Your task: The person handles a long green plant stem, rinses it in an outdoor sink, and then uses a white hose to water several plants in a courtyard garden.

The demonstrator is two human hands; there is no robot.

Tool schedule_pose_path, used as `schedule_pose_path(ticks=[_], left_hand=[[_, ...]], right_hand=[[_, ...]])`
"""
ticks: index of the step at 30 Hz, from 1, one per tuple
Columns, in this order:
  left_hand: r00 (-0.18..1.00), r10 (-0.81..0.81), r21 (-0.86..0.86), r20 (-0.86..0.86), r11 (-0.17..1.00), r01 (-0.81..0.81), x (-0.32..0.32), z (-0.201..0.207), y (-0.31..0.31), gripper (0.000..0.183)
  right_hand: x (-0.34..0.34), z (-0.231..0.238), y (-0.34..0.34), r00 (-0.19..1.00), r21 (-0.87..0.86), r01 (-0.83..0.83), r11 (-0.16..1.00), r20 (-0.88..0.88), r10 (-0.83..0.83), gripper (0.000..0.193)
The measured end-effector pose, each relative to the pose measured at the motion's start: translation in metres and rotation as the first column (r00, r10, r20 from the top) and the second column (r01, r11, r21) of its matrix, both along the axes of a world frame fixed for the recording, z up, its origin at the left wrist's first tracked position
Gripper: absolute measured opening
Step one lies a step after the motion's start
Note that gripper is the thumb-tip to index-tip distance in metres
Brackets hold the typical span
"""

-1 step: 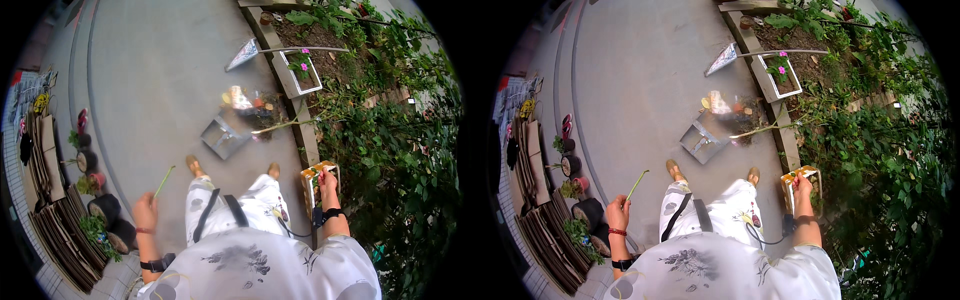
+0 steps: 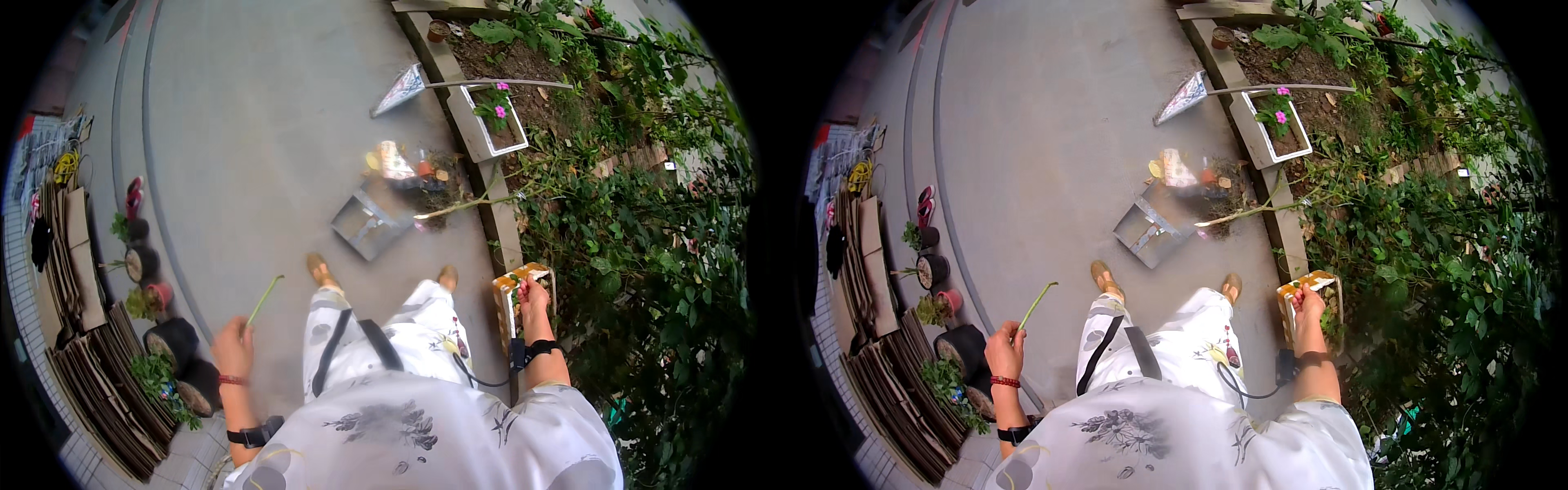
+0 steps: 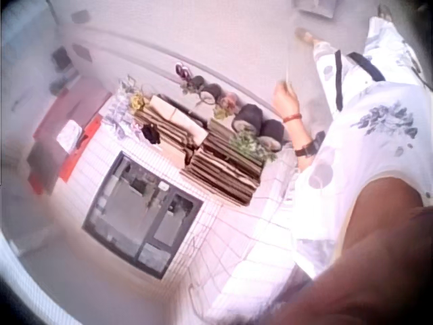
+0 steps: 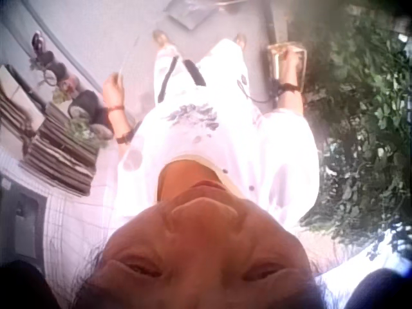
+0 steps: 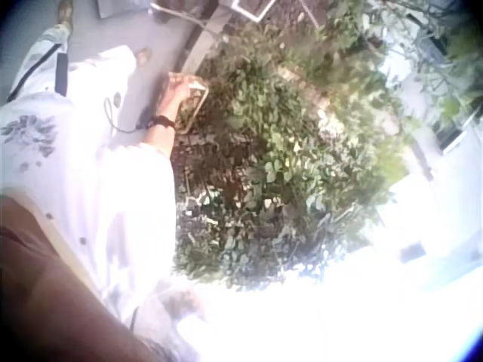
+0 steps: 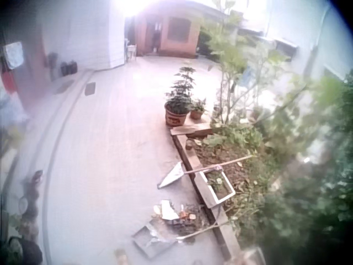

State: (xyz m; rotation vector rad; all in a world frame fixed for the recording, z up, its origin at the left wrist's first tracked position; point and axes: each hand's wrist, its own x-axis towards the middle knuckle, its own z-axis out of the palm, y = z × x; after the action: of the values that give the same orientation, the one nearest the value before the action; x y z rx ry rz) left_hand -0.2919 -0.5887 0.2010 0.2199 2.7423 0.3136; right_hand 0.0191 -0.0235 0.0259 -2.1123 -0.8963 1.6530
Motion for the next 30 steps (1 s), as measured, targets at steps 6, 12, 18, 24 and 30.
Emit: schedule_pose_path(ticks=[6, 12, 18, 24, 30], left_hand=[[0.992, 0.120, -0.117, -0.031, 0.986, -0.122, -0.095, 0.026, -0.106, 0.013], [0.993, 0.097, -0.090, -0.064, 0.991, -0.102, -0.198, 0.006, -0.118, 0.014], [0.982, 0.046, 0.064, -0.181, 0.997, -0.035, -0.343, -0.004, -0.077, 0.014], [0.983, 0.012, -0.031, -0.181, 0.999, -0.018, -0.519, -0.004, -0.035, 0.016], [0.981, -0.003, 0.054, -0.195, 0.998, 0.013, -0.703, 0.002, 0.053, 0.017]], right_hand=[[-0.097, 0.019, -0.089, 1.000, -0.069, -0.007, 0.998, 0.007, 0.007, 0.032], [-0.220, 0.035, -0.109, 0.991, -0.036, -0.132, 0.991, -0.020, 0.131, 0.037], [-0.303, -0.030, -0.096, 0.974, -0.170, -0.133, 0.977, 0.160, 0.160, 0.031], [-0.532, -0.033, -0.048, 0.950, -0.297, -0.220, 0.929, 0.152, 0.274, 0.030], [-0.818, 0.060, 0.056, 0.849, 0.019, -0.500, 0.866, -0.185, 0.494, 0.025]])
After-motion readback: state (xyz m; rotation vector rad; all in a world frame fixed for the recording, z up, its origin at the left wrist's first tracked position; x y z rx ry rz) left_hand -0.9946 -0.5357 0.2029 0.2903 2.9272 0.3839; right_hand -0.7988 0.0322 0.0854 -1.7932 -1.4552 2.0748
